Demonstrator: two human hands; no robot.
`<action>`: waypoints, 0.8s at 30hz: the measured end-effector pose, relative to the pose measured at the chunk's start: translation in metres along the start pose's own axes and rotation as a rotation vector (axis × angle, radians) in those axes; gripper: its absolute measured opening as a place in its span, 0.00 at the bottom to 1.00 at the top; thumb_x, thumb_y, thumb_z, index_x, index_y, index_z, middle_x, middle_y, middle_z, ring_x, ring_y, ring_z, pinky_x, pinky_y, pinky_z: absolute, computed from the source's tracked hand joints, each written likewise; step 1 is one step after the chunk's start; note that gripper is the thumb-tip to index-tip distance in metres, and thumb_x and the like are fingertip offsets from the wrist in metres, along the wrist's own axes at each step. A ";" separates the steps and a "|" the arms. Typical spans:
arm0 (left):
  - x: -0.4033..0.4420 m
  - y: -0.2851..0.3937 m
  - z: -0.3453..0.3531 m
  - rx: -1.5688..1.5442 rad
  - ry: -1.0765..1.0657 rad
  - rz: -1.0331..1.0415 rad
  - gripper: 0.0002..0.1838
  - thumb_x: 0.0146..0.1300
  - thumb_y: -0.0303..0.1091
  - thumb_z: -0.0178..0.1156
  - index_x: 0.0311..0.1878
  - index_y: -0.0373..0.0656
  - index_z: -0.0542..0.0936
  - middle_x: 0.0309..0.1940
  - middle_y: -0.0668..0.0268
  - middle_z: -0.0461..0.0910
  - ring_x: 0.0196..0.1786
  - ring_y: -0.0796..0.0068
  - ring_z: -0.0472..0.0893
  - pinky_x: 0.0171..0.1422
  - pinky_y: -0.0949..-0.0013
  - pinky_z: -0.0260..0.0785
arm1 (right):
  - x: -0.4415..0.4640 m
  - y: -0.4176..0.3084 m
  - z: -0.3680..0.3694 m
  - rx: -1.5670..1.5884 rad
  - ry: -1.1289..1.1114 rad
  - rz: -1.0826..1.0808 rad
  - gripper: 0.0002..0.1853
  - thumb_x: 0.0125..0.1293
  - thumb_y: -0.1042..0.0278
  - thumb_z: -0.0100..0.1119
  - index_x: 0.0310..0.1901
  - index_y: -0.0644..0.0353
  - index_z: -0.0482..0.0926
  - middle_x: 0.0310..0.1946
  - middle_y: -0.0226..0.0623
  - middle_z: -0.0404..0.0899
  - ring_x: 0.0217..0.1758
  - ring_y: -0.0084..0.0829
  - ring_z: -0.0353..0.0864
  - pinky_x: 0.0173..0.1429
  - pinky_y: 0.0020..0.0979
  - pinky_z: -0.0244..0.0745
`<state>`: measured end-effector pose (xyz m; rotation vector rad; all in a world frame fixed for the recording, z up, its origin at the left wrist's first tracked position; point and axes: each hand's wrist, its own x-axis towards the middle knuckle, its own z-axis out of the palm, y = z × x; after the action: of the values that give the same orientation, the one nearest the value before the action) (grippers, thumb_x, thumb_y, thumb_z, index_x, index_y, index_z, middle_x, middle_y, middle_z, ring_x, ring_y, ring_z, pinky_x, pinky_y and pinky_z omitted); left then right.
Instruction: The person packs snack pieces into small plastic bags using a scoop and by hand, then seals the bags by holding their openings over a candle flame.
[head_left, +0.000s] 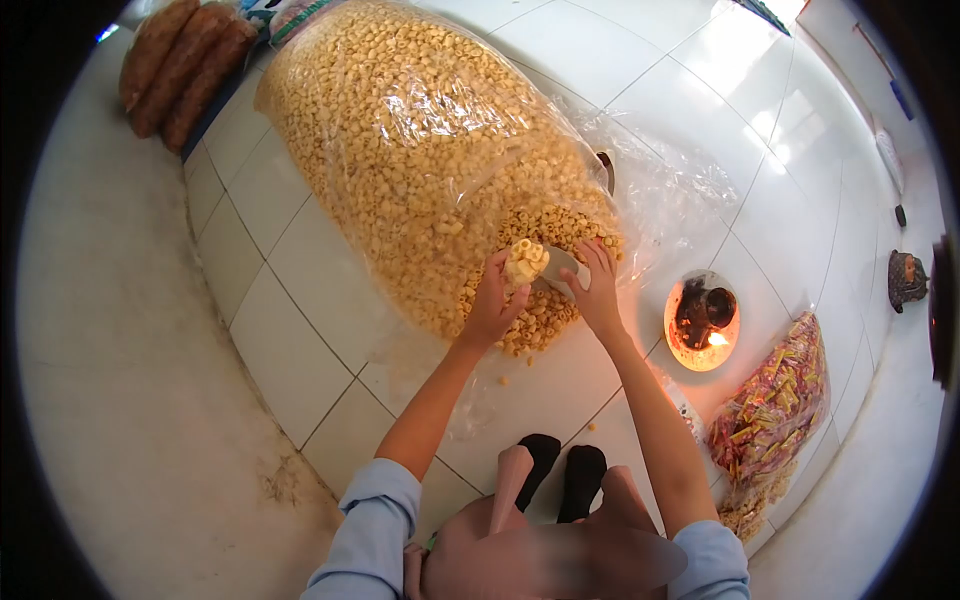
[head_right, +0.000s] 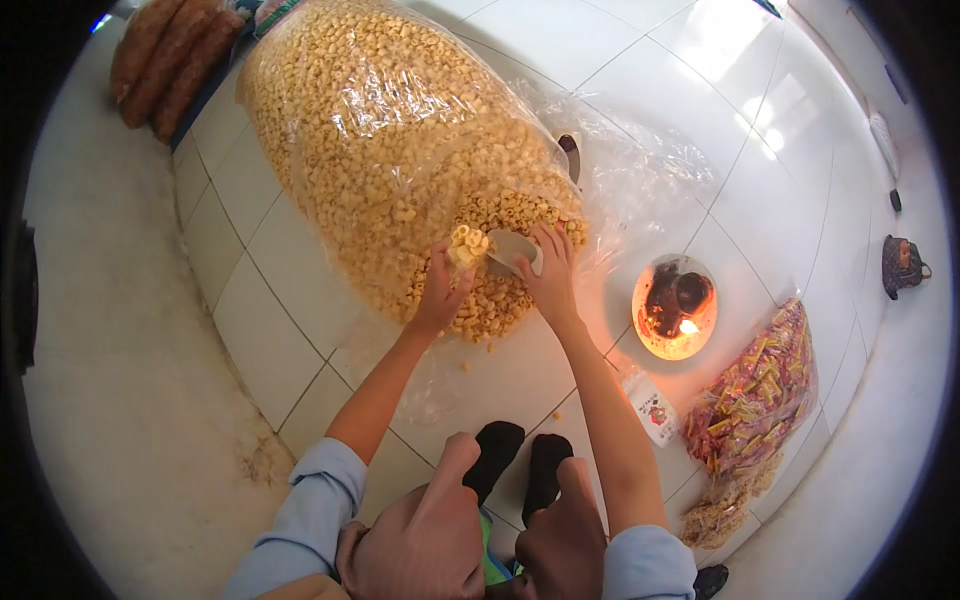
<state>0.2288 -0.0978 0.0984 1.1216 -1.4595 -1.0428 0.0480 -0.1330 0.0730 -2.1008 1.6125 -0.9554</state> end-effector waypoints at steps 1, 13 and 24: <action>0.001 0.000 0.001 -0.003 -0.002 0.000 0.25 0.62 0.34 0.50 0.57 0.34 0.55 0.51 0.53 0.65 0.56 0.66 0.67 0.61 0.66 0.57 | 0.011 -0.024 -0.020 0.310 -0.072 0.087 0.26 0.52 0.69 0.63 0.54 0.61 0.67 0.53 0.41 0.69 0.61 0.38 0.62 0.64 0.36 0.55; 0.020 0.034 0.018 -0.211 -0.030 -0.012 0.23 0.63 0.32 0.50 0.58 0.35 0.56 0.54 0.57 0.65 0.58 0.67 0.66 0.63 0.66 0.55 | 0.033 -0.088 -0.050 1.181 0.044 0.266 0.08 0.58 0.78 0.56 0.40 0.66 0.74 0.41 0.38 0.77 0.46 0.24 0.75 0.51 0.23 0.69; 0.044 0.048 0.027 -0.328 0.284 0.093 0.11 0.60 0.21 0.51 0.47 0.38 0.66 0.44 0.62 0.70 0.51 0.74 0.71 0.58 0.72 0.62 | 0.038 -0.089 -0.056 1.105 0.197 0.224 0.04 0.59 0.78 0.55 0.36 0.67 0.75 0.42 0.40 0.76 0.45 0.26 0.75 0.52 0.25 0.70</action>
<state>0.1916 -0.1297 0.1499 0.9134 -1.0617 -0.9711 0.0794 -0.1333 0.1800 -1.0688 0.9496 -1.5172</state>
